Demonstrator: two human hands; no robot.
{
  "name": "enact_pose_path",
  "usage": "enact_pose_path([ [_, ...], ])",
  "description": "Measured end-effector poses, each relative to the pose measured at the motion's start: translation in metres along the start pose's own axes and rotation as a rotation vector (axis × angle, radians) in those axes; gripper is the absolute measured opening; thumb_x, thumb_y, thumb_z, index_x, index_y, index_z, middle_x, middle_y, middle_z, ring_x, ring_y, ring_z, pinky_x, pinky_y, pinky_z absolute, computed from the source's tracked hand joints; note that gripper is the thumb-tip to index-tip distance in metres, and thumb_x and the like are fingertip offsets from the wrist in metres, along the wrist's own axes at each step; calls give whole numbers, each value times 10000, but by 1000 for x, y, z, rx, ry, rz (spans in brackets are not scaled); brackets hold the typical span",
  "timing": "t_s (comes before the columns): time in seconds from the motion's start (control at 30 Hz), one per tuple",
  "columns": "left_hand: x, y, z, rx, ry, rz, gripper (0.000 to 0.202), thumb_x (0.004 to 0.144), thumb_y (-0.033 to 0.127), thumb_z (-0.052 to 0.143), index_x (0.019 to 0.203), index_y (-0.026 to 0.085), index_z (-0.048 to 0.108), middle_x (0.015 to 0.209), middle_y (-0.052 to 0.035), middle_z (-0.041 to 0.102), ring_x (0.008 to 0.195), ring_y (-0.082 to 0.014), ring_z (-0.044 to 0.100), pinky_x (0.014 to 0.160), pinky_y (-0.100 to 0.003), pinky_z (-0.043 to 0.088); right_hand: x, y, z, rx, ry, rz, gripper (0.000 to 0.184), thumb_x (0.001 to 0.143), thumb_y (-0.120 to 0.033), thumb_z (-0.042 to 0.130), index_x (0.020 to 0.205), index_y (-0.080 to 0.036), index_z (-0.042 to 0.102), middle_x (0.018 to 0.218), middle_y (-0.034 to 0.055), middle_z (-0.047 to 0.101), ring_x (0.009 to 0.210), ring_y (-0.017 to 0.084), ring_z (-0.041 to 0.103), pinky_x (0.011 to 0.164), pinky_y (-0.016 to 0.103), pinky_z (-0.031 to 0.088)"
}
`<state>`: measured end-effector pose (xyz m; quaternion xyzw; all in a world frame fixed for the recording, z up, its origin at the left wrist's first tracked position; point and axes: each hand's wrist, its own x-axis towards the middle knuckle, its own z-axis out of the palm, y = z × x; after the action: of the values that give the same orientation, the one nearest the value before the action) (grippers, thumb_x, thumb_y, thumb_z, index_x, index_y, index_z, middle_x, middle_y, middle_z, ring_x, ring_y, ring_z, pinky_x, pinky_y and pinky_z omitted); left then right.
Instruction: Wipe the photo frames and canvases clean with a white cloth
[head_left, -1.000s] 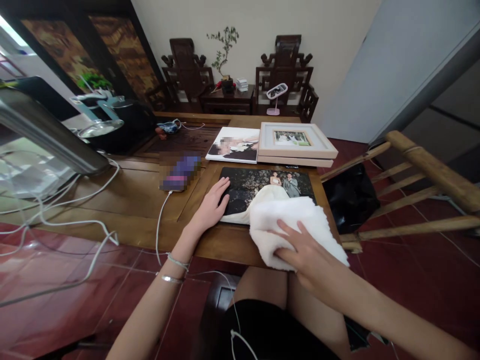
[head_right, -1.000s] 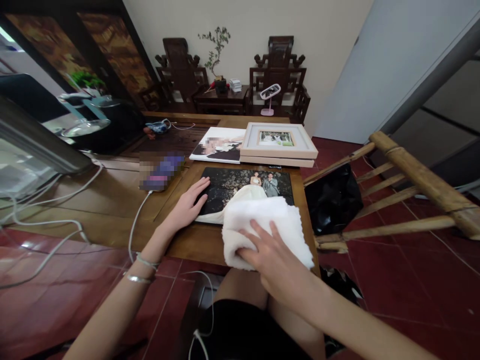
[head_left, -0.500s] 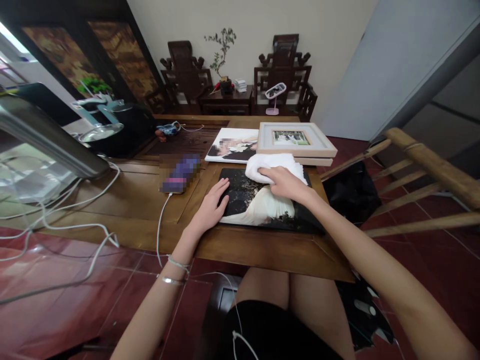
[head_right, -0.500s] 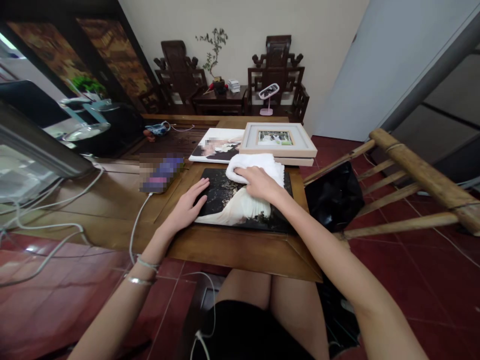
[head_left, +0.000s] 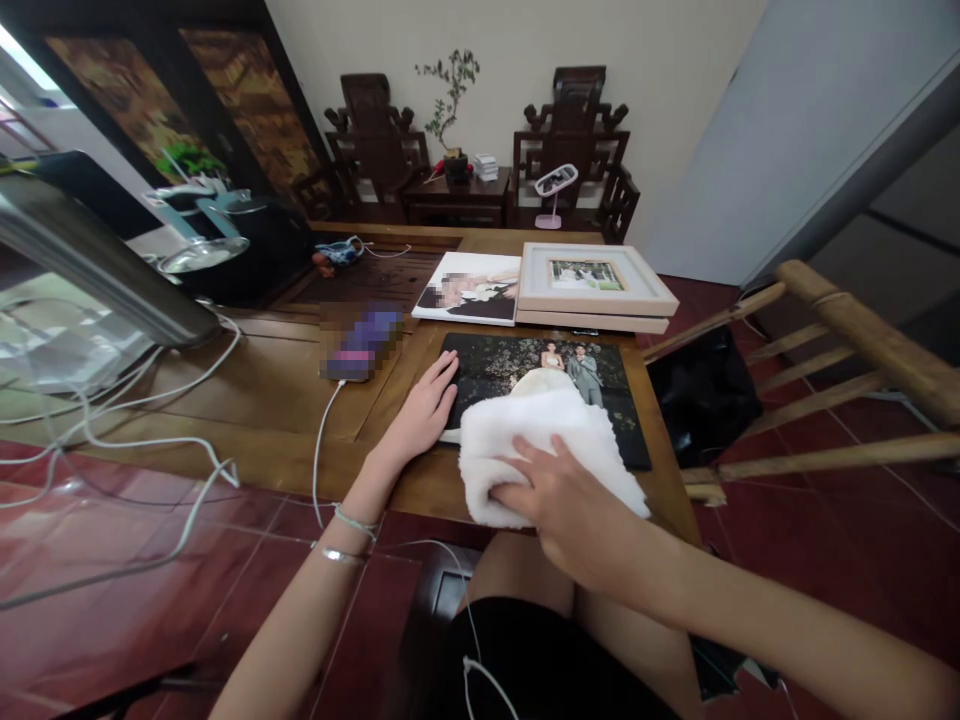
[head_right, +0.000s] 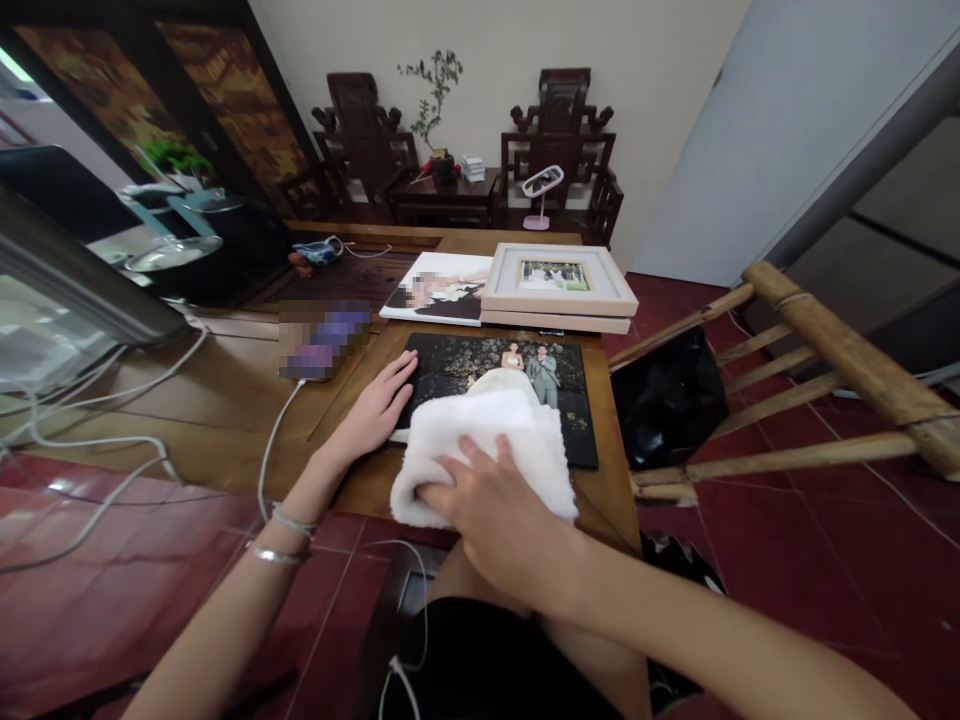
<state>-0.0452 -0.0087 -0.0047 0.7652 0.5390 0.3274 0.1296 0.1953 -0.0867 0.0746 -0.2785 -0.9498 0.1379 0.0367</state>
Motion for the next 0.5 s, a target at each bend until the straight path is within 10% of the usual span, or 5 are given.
enact_pose_path([
  [0.5,0,-4,0,-19,0,2,452,950,310,346,1367,164,442,1473,-130,408,1391,-219,333,1155,-467,255,94,94,-25,-171,143,234,643,706,45,393,1292,-192,509,1084,154,635,1018,294,586,843,401,419],
])
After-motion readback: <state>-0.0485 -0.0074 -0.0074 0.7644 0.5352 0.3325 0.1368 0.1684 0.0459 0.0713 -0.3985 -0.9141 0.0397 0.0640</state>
